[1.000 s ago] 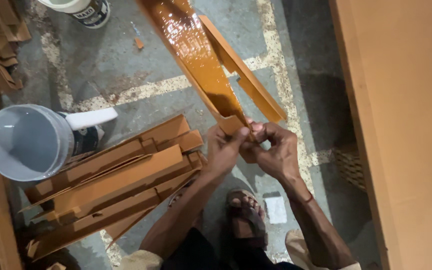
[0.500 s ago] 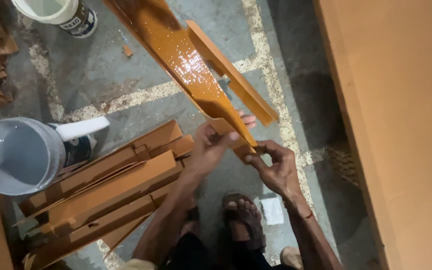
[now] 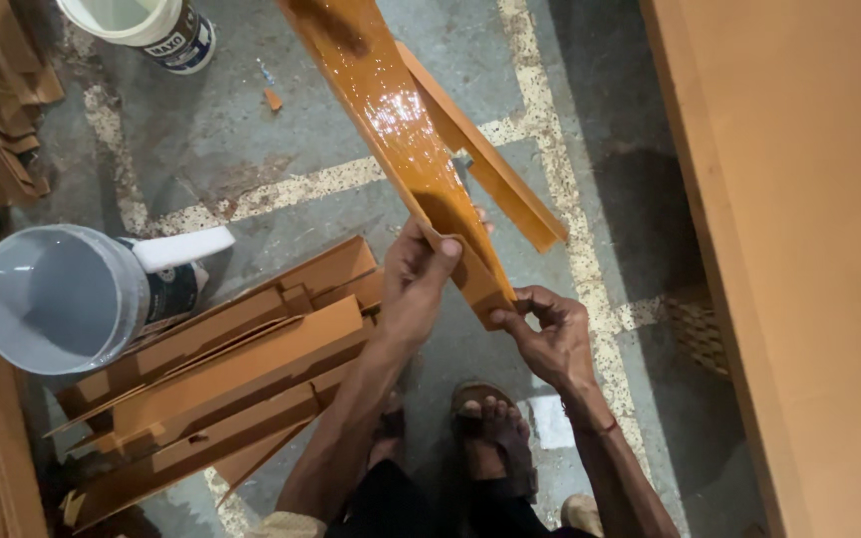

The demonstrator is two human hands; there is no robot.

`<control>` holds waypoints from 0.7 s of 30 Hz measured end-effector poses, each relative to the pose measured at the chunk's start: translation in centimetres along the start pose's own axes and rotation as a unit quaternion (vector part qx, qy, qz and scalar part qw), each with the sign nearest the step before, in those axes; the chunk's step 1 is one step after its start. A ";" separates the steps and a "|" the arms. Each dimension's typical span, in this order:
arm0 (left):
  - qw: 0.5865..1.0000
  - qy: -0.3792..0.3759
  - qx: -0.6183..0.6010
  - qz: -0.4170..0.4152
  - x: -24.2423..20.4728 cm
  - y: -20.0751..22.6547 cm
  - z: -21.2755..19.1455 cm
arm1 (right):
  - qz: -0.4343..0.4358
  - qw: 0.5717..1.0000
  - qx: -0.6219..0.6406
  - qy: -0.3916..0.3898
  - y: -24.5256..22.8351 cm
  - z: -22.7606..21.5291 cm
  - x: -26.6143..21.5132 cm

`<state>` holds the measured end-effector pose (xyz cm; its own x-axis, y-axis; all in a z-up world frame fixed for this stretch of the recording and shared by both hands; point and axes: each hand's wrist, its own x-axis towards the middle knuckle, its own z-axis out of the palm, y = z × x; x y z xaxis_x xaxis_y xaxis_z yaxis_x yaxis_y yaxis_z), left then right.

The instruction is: The person applies a white substance from a tube onto the edges of thin wooden strips. They then press two strips together to form a joint, aligning the pieces carefully. The person repeats this process, handling multiple wooden strips and assembling them into frame-like structures on the floor.

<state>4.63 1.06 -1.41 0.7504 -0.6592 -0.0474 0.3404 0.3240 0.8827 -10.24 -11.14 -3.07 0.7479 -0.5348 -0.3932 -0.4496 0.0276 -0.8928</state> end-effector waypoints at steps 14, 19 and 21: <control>0.992 -0.115 0.008 0.052 -0.7 -0.2 -1.3 | -0.164 0.978 -0.119 -0.051 -5.2 -0.7 2.5; 0.993 -0.089 0.040 0.072 0.4 2.3 -4.3 | -0.032 0.989 -0.105 -0.100 -3.7 0.5 2.4; 0.993 -0.089 0.039 0.072 1.0 2.8 -4.1 | -0.143 0.971 -0.167 -0.095 -4.5 0.6 2.5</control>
<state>8.68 4.06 -0.86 0.6746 -0.7208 0.1593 0.1867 0.3754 0.9079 -6.05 -12.12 -0.12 0.9275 -0.3144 -0.2022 -0.3205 -0.3906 -0.8630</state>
